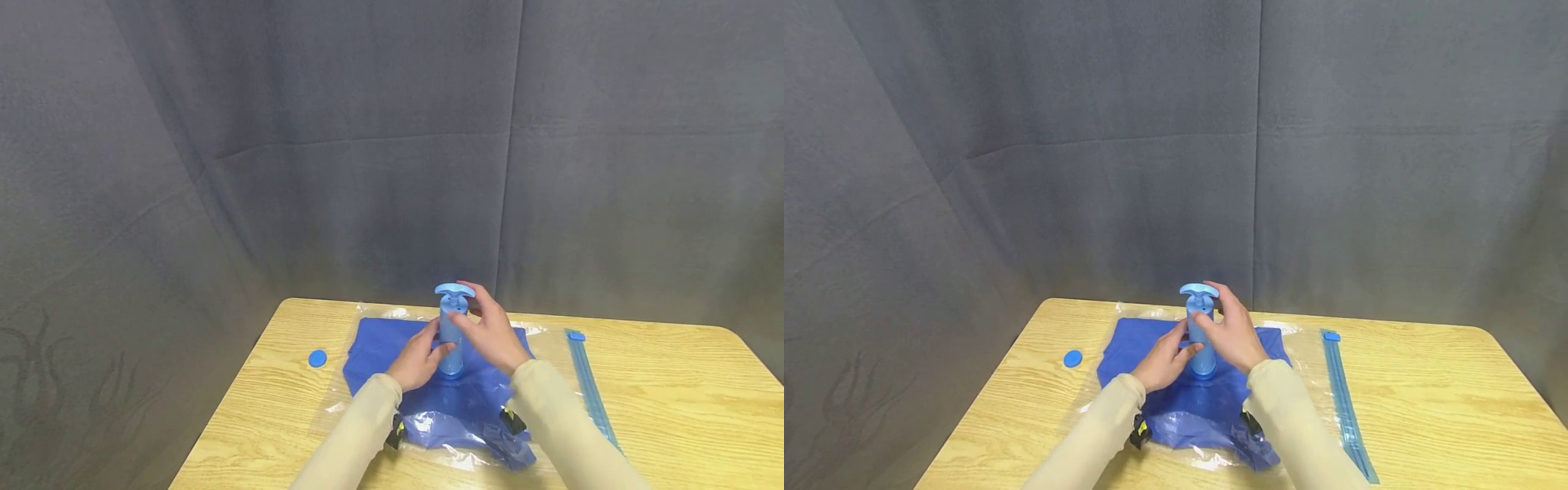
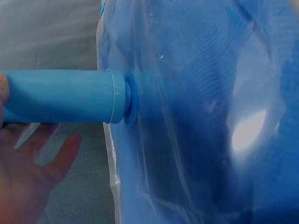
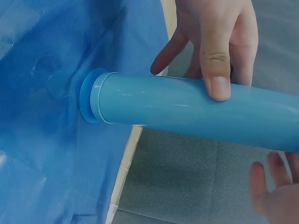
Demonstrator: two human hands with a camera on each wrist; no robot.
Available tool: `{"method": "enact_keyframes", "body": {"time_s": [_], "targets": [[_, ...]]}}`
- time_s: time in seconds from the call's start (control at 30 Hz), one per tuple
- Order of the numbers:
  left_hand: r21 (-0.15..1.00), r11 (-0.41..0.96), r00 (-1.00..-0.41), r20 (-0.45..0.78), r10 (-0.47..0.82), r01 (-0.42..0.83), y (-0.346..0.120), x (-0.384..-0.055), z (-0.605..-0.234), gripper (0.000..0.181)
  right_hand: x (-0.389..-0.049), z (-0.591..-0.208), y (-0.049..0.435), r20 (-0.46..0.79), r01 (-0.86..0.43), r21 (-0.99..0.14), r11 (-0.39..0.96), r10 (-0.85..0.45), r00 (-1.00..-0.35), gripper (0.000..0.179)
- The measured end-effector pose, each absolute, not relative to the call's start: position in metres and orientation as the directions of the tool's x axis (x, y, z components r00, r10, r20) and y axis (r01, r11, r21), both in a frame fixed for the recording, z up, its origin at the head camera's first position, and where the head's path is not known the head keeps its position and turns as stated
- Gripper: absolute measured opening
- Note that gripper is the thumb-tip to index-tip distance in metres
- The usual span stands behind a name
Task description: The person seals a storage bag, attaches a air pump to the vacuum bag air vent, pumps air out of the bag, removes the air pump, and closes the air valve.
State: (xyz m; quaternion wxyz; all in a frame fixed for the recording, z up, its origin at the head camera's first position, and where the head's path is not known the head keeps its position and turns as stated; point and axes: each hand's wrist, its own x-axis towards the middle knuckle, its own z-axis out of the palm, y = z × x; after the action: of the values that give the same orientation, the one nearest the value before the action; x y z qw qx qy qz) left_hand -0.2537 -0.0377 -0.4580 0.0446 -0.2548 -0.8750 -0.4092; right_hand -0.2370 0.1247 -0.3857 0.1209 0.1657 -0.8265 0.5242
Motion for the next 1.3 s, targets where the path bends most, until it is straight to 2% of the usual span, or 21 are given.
{"method": "enact_keyframes", "body": {"time_s": [0.27,0.5,0.8,1.07,1.3], "targets": [[0.725,0.502,-0.86,0.253,0.442,0.471,-0.042,-0.256,-0.458,0.049,-0.236,-0.387,0.127,0.386,-0.44,-0.834,0.333,-0.218,-0.896,0.05],[0.772,0.457,-0.87,0.244,0.428,0.442,-0.044,-0.255,-0.457,0.05,-0.238,-0.389,0.126,0.395,-0.448,-0.834,0.321,-0.22,-0.892,0.046],[0.753,0.485,-0.885,0.286,0.368,0.445,-0.042,-0.252,-0.463,0.062,-0.238,-0.385,0.118,0.355,-0.368,-0.834,0.412,-0.11,-0.928,0.051],[0.772,0.459,-0.896,0.343,0.283,0.44,-0.037,-0.253,-0.462,0.061,-0.239,-0.385,0.11,0.359,-0.303,-0.803,0.512,0.011,-0.933,0.051],[0.756,0.481,-0.895,0.355,0.27,0.445,-0.034,-0.249,-0.461,0.063,-0.237,-0.384,0.104,0.355,-0.251,-0.778,0.577,0.073,-0.932,0.055]]}}
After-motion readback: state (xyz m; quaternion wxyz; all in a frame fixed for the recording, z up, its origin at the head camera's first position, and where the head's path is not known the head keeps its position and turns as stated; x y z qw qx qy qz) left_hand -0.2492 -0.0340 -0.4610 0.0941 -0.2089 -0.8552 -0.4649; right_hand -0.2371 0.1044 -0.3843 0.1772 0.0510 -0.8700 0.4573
